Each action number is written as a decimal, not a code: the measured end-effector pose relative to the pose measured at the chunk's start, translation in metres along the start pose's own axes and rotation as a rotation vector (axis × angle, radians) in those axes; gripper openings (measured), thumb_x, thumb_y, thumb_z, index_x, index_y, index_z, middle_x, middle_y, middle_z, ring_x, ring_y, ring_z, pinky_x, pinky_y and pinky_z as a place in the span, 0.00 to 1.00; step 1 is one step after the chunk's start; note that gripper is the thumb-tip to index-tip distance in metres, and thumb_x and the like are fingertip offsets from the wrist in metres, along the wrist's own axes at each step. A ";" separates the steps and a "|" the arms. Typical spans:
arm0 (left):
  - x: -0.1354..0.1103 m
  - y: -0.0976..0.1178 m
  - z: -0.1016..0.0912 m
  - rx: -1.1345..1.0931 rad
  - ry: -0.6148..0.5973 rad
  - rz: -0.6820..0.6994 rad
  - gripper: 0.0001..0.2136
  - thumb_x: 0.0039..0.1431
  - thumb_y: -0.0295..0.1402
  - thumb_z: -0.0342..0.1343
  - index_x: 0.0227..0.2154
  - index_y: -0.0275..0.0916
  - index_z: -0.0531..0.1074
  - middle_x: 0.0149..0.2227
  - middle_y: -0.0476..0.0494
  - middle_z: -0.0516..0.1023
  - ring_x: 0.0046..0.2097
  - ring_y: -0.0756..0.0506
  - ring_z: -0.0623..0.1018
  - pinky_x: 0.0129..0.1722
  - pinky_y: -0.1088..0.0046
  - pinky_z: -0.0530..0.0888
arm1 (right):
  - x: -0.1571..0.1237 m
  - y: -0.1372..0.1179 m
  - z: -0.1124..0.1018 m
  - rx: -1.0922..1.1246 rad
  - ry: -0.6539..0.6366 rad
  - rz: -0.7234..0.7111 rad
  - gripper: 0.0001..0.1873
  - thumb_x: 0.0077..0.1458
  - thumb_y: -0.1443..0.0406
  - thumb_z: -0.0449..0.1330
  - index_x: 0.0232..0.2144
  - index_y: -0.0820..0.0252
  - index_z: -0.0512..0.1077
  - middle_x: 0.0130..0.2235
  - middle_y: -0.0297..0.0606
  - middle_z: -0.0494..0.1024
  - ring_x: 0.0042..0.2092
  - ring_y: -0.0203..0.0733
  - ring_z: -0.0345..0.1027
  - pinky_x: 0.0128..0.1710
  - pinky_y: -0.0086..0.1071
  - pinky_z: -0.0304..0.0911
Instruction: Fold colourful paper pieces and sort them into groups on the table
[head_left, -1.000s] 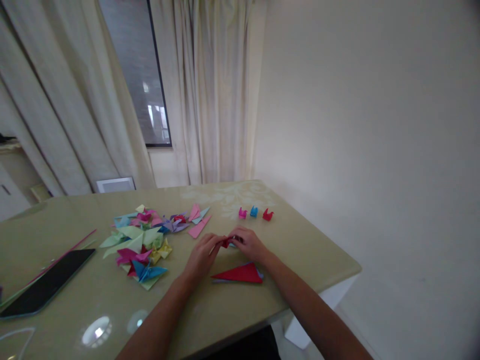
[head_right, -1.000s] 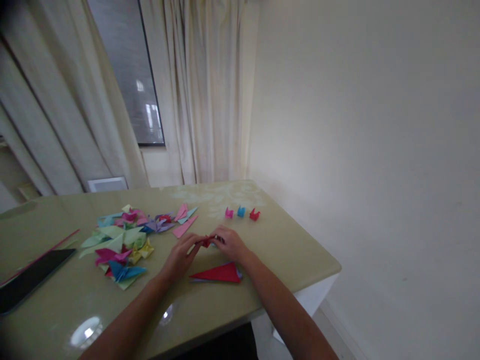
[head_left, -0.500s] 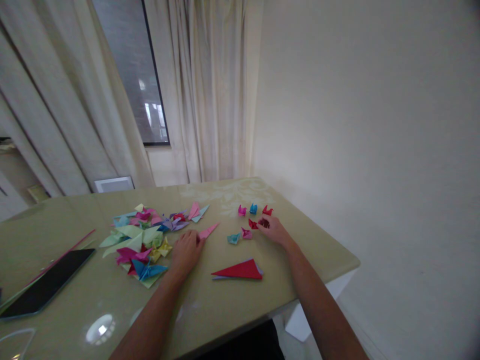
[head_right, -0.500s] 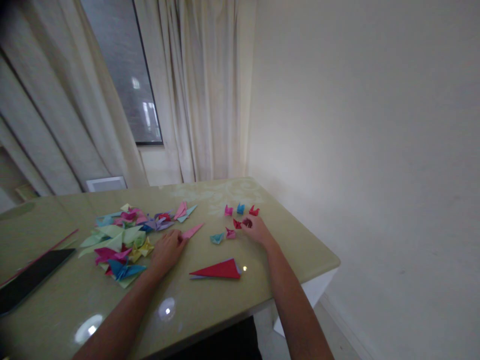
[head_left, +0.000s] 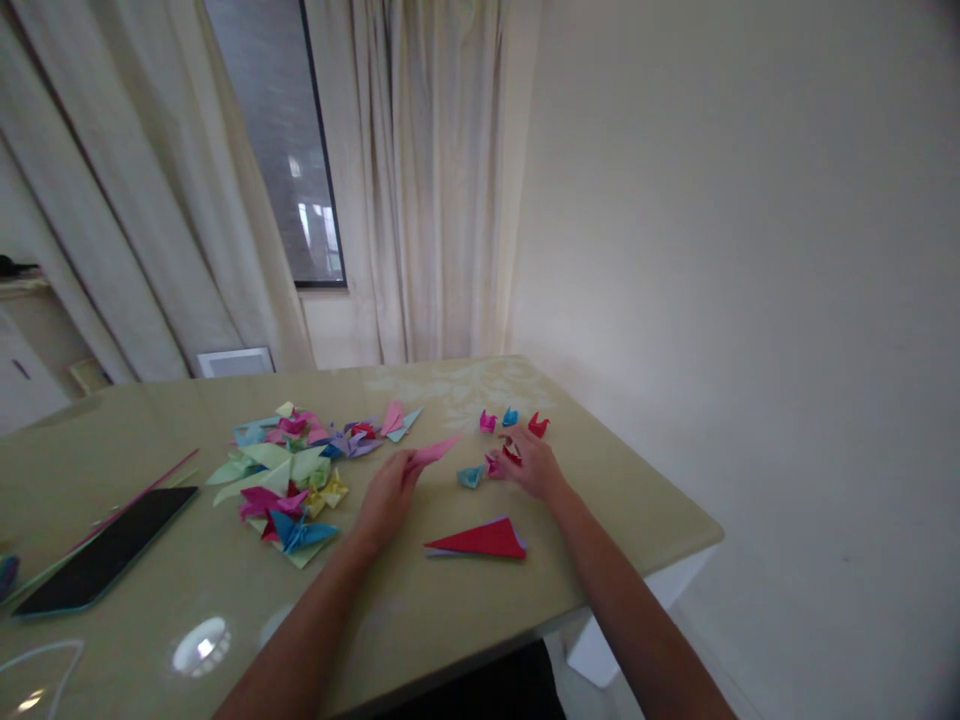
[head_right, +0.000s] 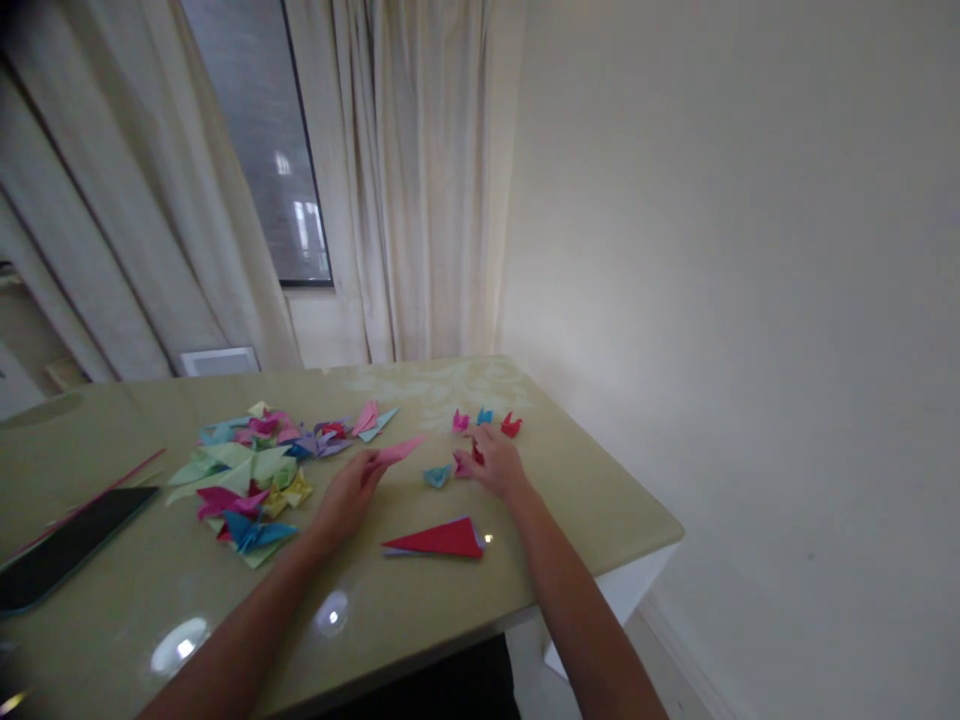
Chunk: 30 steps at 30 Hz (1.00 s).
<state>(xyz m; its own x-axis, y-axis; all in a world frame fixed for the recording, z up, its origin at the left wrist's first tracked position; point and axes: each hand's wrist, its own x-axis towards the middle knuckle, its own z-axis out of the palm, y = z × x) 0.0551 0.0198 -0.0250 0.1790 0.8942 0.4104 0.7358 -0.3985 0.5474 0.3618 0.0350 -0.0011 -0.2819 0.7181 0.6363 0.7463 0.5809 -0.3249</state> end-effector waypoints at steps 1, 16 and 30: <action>-0.001 0.007 0.001 -0.087 0.026 0.049 0.12 0.72 0.40 0.48 0.49 0.42 0.73 0.48 0.40 0.81 0.49 0.41 0.81 0.49 0.66 0.75 | 0.001 -0.008 0.004 -0.011 0.012 -0.105 0.19 0.66 0.56 0.63 0.54 0.58 0.74 0.48 0.47 0.78 0.48 0.49 0.74 0.49 0.38 0.69; -0.006 0.021 0.009 0.004 0.061 -0.008 0.23 0.75 0.38 0.35 0.60 0.35 0.69 0.58 0.33 0.77 0.60 0.40 0.76 0.62 0.60 0.71 | 0.003 -0.042 0.017 0.265 0.229 -0.091 0.11 0.69 0.60 0.59 0.42 0.53 0.81 0.41 0.43 0.76 0.43 0.46 0.71 0.46 0.39 0.70; 0.083 -0.026 0.022 0.503 -0.054 -0.112 0.22 0.69 0.34 0.48 0.61 0.31 0.70 0.64 0.24 0.71 0.65 0.31 0.70 0.64 0.52 0.64 | 0.005 -0.046 0.019 0.581 0.211 0.103 0.06 0.63 0.60 0.60 0.36 0.55 0.75 0.38 0.40 0.76 0.36 0.42 0.71 0.36 0.34 0.70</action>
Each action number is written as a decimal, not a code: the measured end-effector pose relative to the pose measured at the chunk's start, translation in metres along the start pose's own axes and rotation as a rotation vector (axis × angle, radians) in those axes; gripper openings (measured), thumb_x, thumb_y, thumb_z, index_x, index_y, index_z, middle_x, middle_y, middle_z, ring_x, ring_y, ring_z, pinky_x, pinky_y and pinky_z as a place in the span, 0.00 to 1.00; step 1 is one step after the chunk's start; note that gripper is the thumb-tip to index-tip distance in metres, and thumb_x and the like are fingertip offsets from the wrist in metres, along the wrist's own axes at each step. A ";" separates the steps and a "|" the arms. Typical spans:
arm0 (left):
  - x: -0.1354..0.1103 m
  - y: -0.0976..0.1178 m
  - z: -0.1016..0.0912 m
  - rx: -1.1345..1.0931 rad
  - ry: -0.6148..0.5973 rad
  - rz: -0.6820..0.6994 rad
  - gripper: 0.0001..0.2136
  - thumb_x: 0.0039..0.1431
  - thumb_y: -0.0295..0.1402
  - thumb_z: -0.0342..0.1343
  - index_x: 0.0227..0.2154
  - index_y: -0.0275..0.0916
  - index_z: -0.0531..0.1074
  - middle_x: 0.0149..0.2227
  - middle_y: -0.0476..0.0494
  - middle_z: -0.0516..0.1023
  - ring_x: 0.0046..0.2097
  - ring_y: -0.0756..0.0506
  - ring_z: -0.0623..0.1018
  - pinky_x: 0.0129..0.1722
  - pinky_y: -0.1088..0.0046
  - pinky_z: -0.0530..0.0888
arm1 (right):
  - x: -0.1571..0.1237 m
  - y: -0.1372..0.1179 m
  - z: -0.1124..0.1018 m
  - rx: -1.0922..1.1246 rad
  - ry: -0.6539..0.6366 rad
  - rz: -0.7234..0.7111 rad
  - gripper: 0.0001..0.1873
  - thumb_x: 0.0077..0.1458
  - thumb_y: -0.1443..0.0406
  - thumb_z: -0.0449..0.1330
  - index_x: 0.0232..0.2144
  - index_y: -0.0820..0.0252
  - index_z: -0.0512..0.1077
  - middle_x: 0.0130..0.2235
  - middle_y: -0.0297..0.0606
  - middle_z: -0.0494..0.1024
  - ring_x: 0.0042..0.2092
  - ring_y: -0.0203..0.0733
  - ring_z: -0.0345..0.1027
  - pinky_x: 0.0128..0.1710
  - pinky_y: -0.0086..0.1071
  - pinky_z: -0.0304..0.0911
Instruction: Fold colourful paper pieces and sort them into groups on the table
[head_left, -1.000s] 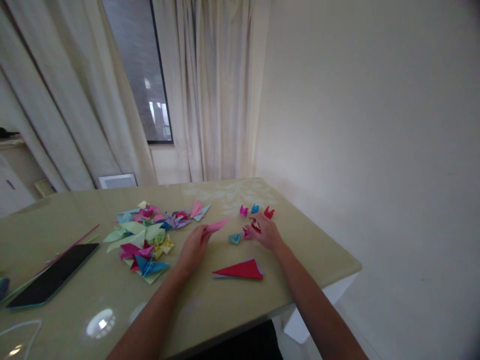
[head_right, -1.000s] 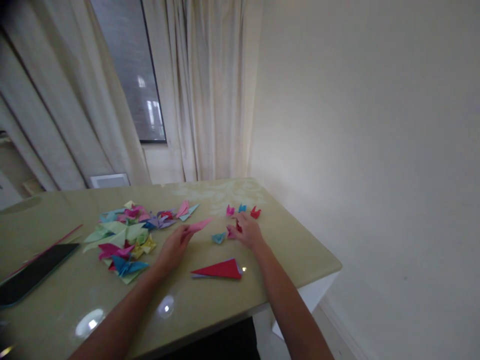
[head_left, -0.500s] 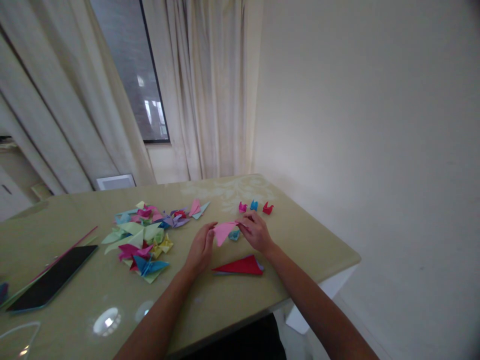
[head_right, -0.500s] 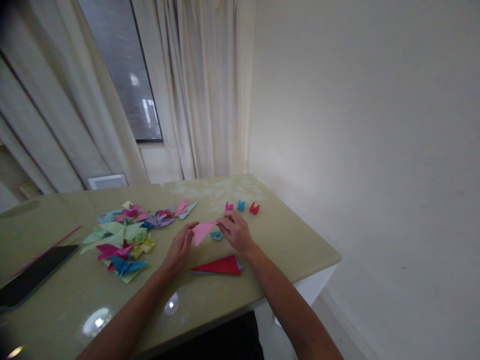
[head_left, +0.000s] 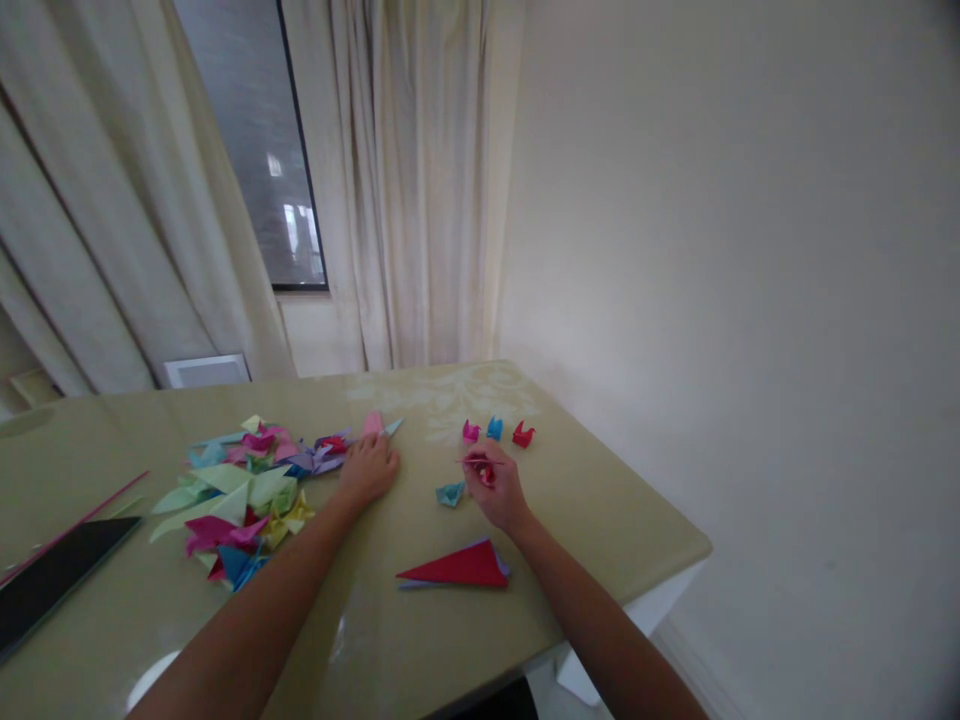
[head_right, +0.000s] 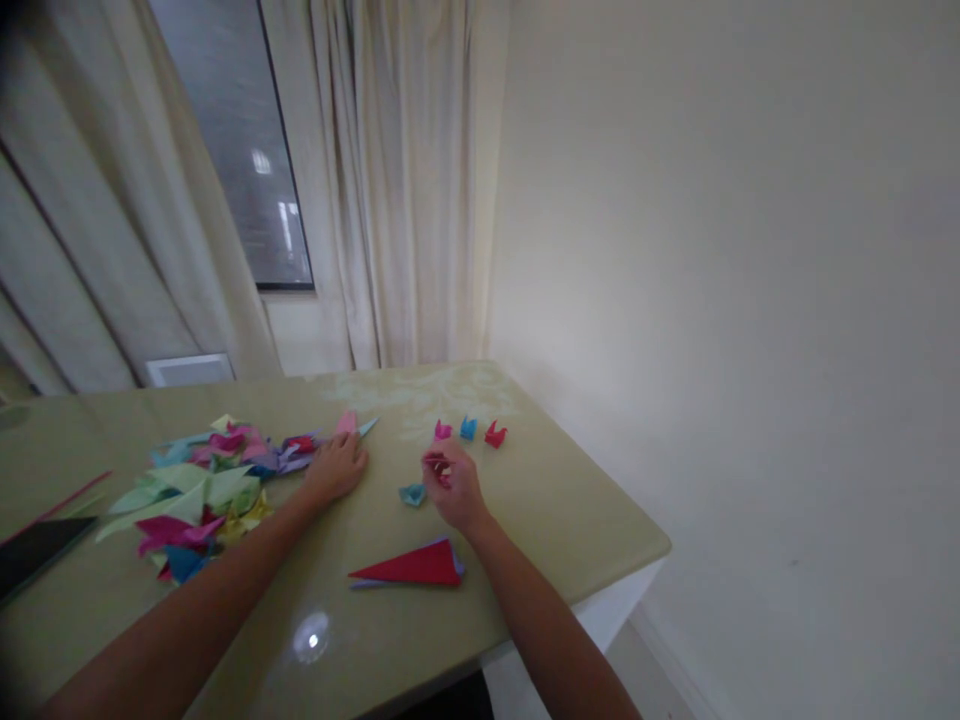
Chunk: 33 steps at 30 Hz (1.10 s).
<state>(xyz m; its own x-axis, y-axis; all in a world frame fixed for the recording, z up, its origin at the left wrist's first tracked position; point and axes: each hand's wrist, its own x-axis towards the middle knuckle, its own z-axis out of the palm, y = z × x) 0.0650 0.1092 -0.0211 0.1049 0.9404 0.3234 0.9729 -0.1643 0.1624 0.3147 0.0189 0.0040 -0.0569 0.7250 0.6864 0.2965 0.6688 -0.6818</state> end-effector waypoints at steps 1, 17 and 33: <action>-0.001 0.000 -0.001 0.003 -0.019 0.014 0.20 0.69 0.34 0.47 0.58 0.31 0.72 0.61 0.24 0.74 0.62 0.32 0.73 0.62 0.53 0.67 | -0.001 0.004 -0.001 0.026 -0.023 0.044 0.08 0.63 0.59 0.61 0.35 0.55 0.76 0.37 0.40 0.76 0.36 0.42 0.72 0.35 0.34 0.71; -0.118 0.017 -0.045 -0.348 0.133 0.299 0.18 0.72 0.37 0.47 0.58 0.43 0.74 0.58 0.36 0.78 0.58 0.36 0.75 0.62 0.54 0.67 | -0.046 -0.051 -0.003 0.368 0.096 0.318 0.15 0.59 0.52 0.67 0.34 0.56 0.75 0.32 0.37 0.79 0.30 0.42 0.75 0.31 0.35 0.74; -0.127 0.044 -0.063 -1.061 -0.256 0.470 0.13 0.67 0.44 0.59 0.40 0.41 0.83 0.38 0.42 0.84 0.41 0.44 0.80 0.43 0.70 0.74 | -0.107 -0.055 -0.004 0.237 0.120 0.459 0.19 0.57 0.47 0.69 0.30 0.56 0.80 0.27 0.41 0.82 0.29 0.48 0.77 0.31 0.39 0.75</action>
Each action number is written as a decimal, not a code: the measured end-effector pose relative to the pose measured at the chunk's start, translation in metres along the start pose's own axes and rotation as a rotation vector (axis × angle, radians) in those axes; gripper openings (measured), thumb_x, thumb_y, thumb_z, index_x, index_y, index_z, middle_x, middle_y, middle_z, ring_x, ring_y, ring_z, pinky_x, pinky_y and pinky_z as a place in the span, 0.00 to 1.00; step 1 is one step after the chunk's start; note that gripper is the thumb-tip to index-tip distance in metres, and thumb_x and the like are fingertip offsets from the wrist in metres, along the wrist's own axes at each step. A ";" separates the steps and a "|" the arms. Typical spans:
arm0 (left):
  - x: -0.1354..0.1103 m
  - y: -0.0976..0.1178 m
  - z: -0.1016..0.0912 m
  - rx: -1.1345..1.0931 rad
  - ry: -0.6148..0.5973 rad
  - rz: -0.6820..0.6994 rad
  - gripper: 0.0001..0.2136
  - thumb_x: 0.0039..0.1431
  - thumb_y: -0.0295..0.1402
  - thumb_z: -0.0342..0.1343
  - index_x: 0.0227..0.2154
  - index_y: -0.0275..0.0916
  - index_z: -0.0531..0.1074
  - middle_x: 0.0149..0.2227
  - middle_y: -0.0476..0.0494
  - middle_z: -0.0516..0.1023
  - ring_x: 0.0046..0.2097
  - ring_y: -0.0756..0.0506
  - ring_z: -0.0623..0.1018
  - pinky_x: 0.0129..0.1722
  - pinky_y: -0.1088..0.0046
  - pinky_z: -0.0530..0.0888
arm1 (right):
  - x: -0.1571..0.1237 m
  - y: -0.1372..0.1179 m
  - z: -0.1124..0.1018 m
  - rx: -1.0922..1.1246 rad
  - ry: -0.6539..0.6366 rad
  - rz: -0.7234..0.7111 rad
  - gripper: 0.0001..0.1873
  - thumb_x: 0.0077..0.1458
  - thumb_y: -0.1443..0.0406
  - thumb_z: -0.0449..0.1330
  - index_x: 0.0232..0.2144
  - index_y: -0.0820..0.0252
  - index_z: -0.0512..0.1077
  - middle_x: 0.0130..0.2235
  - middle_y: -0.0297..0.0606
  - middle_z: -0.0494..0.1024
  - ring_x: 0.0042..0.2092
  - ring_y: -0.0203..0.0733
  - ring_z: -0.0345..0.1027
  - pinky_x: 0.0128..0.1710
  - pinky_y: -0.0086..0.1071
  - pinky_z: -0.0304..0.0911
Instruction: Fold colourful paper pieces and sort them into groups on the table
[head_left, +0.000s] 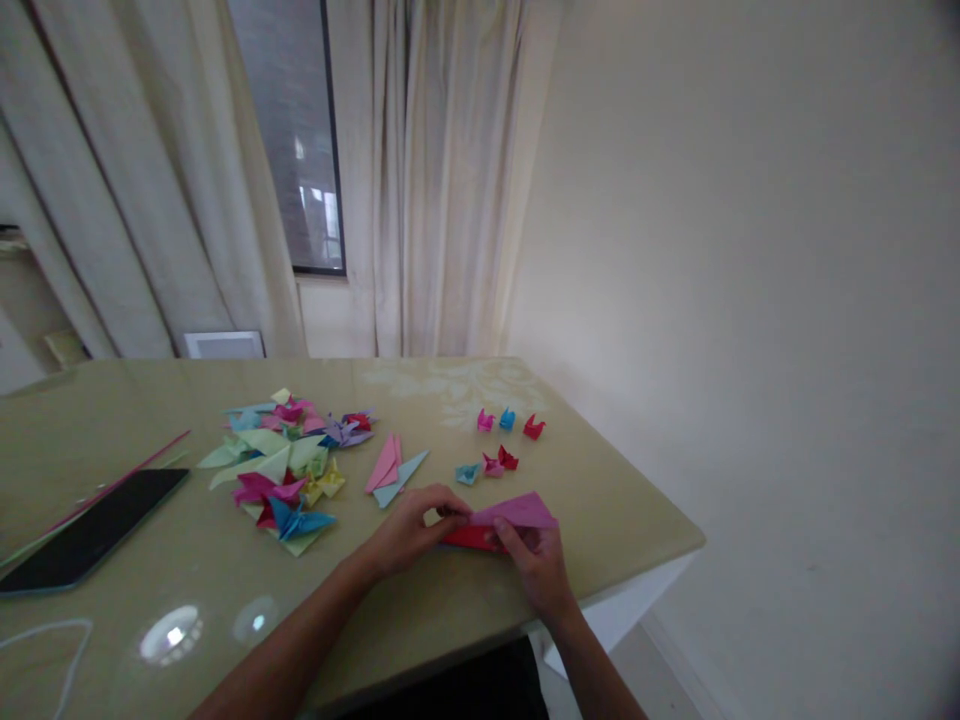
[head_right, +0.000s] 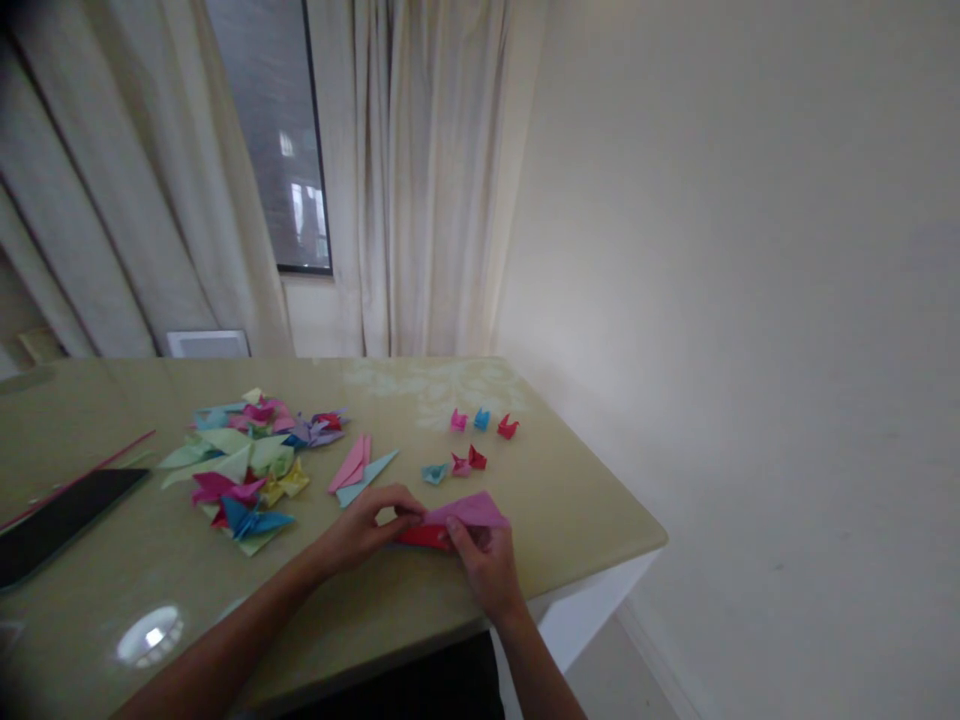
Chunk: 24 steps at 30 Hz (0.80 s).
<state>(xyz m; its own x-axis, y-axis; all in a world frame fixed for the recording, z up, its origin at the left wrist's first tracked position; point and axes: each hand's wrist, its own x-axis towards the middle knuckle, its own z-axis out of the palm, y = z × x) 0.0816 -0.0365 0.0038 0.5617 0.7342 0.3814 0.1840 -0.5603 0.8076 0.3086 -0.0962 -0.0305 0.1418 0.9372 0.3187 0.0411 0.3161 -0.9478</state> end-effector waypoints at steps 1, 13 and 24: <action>0.000 0.001 -0.003 -0.001 -0.022 -0.025 0.13 0.66 0.44 0.59 0.39 0.41 0.83 0.38 0.42 0.84 0.41 0.45 0.80 0.42 0.71 0.74 | -0.001 0.001 0.000 -0.013 0.033 -0.019 0.19 0.57 0.48 0.69 0.31 0.56 0.79 0.27 0.40 0.81 0.29 0.47 0.76 0.30 0.37 0.74; 0.001 -0.037 -0.040 0.649 0.259 -0.208 0.13 0.68 0.31 0.51 0.47 0.39 0.80 0.49 0.37 0.81 0.51 0.39 0.78 0.55 0.62 0.73 | -0.001 0.001 0.000 -0.315 0.035 -0.077 0.11 0.60 0.57 0.64 0.40 0.54 0.70 0.32 0.37 0.79 0.34 0.45 0.74 0.34 0.34 0.68; -0.009 -0.067 -0.053 0.939 0.261 -0.477 0.14 0.70 0.33 0.50 0.50 0.33 0.76 0.51 0.28 0.79 0.54 0.32 0.76 0.56 0.52 0.71 | 0.000 -0.001 0.005 -0.570 0.180 -0.166 0.17 0.50 0.65 0.65 0.45 0.59 0.75 0.34 0.34 0.74 0.31 0.41 0.66 0.33 0.33 0.65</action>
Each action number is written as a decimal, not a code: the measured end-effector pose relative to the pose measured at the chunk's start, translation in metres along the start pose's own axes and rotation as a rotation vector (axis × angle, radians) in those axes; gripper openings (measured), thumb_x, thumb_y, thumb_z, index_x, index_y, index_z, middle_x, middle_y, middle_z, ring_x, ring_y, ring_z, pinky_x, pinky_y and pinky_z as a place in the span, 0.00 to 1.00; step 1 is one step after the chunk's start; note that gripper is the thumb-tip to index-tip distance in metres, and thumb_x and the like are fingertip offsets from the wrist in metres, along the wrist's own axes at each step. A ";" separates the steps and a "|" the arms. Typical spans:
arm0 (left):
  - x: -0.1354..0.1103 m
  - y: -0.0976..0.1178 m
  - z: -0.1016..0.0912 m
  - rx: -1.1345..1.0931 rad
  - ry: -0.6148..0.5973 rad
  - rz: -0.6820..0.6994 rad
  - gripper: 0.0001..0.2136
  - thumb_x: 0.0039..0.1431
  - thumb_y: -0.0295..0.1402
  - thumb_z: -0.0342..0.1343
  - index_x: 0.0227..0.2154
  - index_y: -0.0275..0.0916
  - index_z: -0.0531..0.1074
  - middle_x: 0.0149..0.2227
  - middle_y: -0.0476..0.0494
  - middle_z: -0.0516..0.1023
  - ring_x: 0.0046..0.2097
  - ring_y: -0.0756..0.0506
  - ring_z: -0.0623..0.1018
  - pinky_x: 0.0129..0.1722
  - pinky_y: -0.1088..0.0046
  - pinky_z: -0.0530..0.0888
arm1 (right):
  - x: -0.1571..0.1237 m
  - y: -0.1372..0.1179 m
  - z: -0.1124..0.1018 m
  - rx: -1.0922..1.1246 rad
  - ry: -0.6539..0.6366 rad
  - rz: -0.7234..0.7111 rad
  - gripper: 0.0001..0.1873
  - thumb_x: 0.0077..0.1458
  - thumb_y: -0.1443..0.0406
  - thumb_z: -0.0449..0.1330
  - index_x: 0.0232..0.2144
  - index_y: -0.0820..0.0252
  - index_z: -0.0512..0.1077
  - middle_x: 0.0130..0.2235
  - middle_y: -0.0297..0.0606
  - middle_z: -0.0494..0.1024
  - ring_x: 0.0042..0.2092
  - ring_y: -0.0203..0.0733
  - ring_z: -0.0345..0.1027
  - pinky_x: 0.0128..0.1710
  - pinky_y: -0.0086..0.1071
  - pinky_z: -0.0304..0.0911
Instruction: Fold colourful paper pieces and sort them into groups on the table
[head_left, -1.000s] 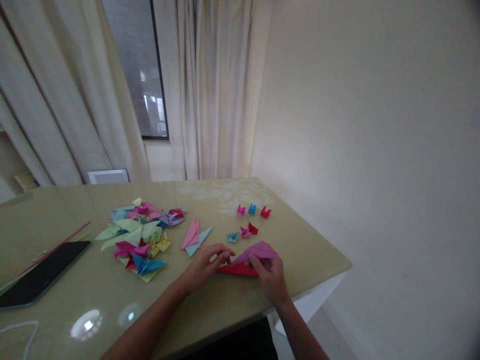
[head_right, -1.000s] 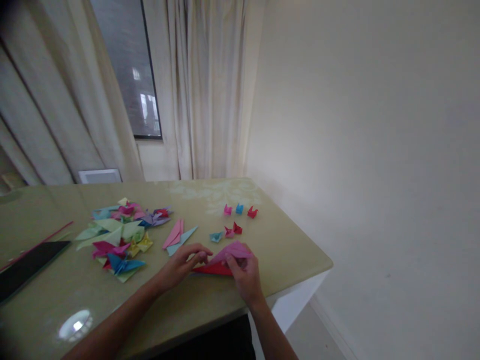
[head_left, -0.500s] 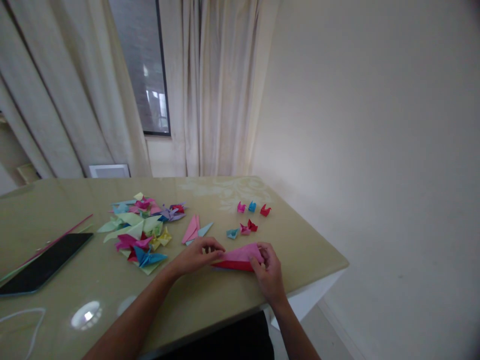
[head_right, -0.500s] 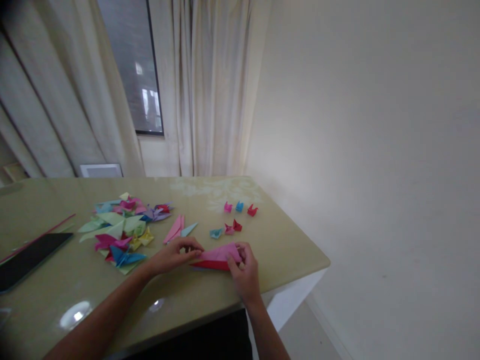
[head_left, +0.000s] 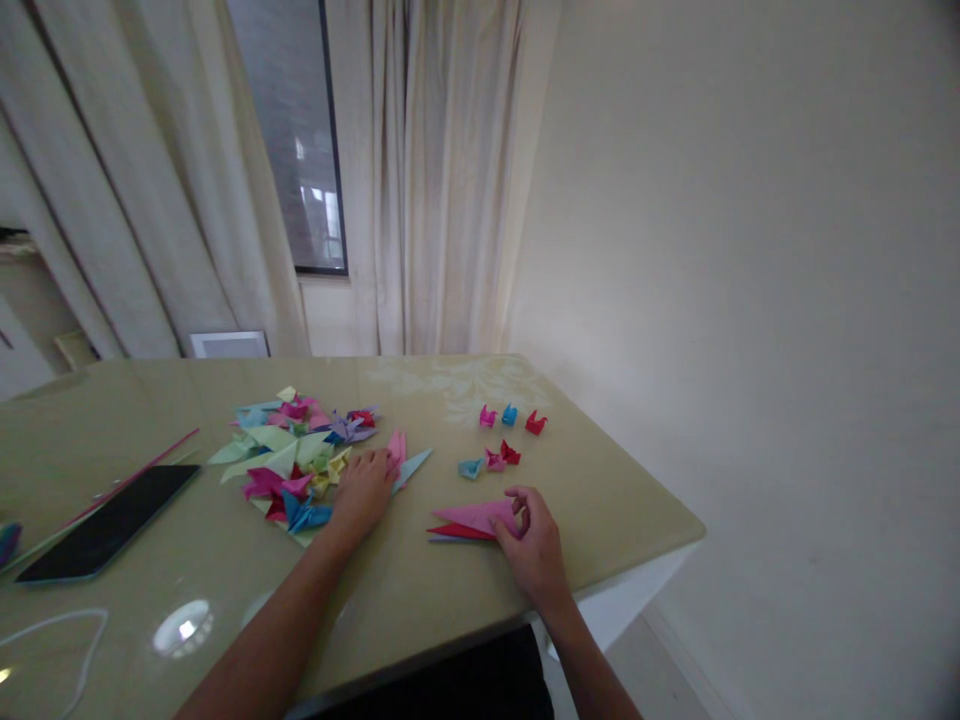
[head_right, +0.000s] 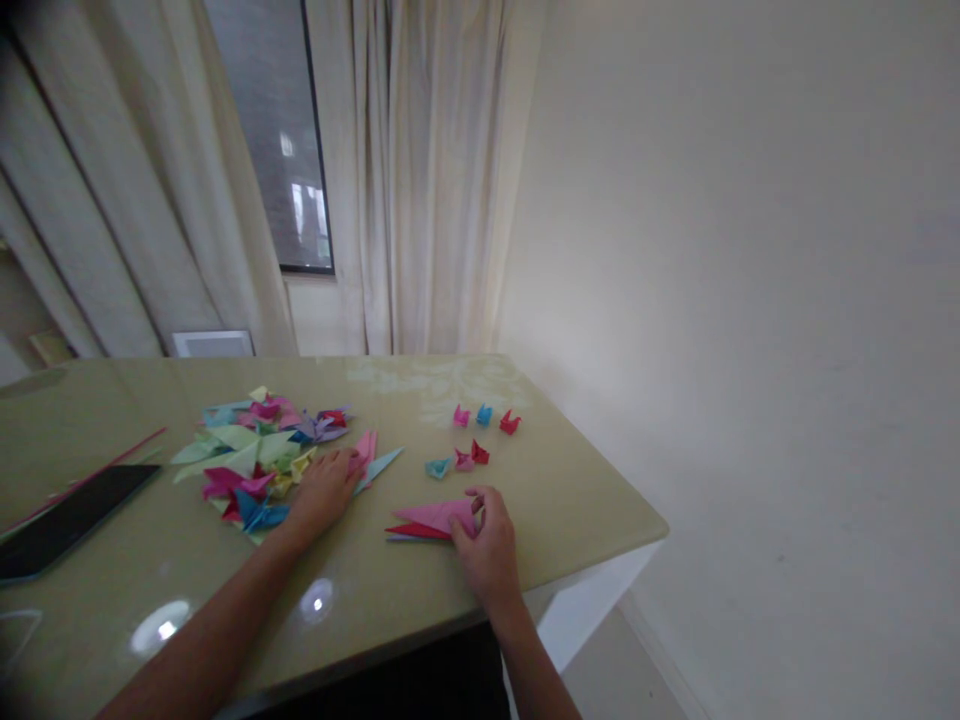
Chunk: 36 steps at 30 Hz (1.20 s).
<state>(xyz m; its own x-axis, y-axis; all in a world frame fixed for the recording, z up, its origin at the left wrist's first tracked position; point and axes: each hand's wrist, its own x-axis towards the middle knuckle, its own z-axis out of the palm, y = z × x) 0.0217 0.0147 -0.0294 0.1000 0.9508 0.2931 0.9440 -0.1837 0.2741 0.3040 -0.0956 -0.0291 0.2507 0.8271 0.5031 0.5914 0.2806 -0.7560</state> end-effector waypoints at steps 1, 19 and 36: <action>0.002 -0.001 0.001 -0.028 0.010 -0.004 0.14 0.69 0.32 0.51 0.51 0.33 0.75 0.51 0.29 0.79 0.54 0.33 0.77 0.56 0.54 0.71 | 0.000 0.001 0.000 -0.015 0.026 -0.016 0.17 0.50 0.66 0.65 0.45 0.59 0.76 0.36 0.36 0.74 0.32 0.41 0.66 0.35 0.33 0.66; 0.009 0.005 -0.014 -0.615 0.540 -0.073 0.16 0.66 0.47 0.52 0.42 0.39 0.74 0.40 0.40 0.79 0.39 0.41 0.77 0.37 0.68 0.72 | -0.004 -0.004 -0.003 0.027 -0.036 -0.101 0.06 0.58 0.65 0.65 0.40 0.55 0.78 0.44 0.42 0.74 0.45 0.49 0.71 0.46 0.39 0.68; -0.029 0.073 -0.029 -1.025 -0.457 0.440 0.21 0.71 0.49 0.52 0.52 0.40 0.81 0.47 0.40 0.84 0.46 0.41 0.80 0.45 0.69 0.73 | -0.013 -0.005 -0.007 0.174 0.006 -0.275 0.20 0.70 0.63 0.58 0.62 0.49 0.69 0.62 0.47 0.67 0.51 0.47 0.71 0.48 0.42 0.72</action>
<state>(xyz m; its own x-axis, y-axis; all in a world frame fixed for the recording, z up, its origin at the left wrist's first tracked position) 0.0785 -0.0337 0.0085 0.6483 0.7193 0.2498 0.1331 -0.4301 0.8929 0.3029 -0.1105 -0.0289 0.1047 0.7059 0.7005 0.4980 0.5725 -0.6513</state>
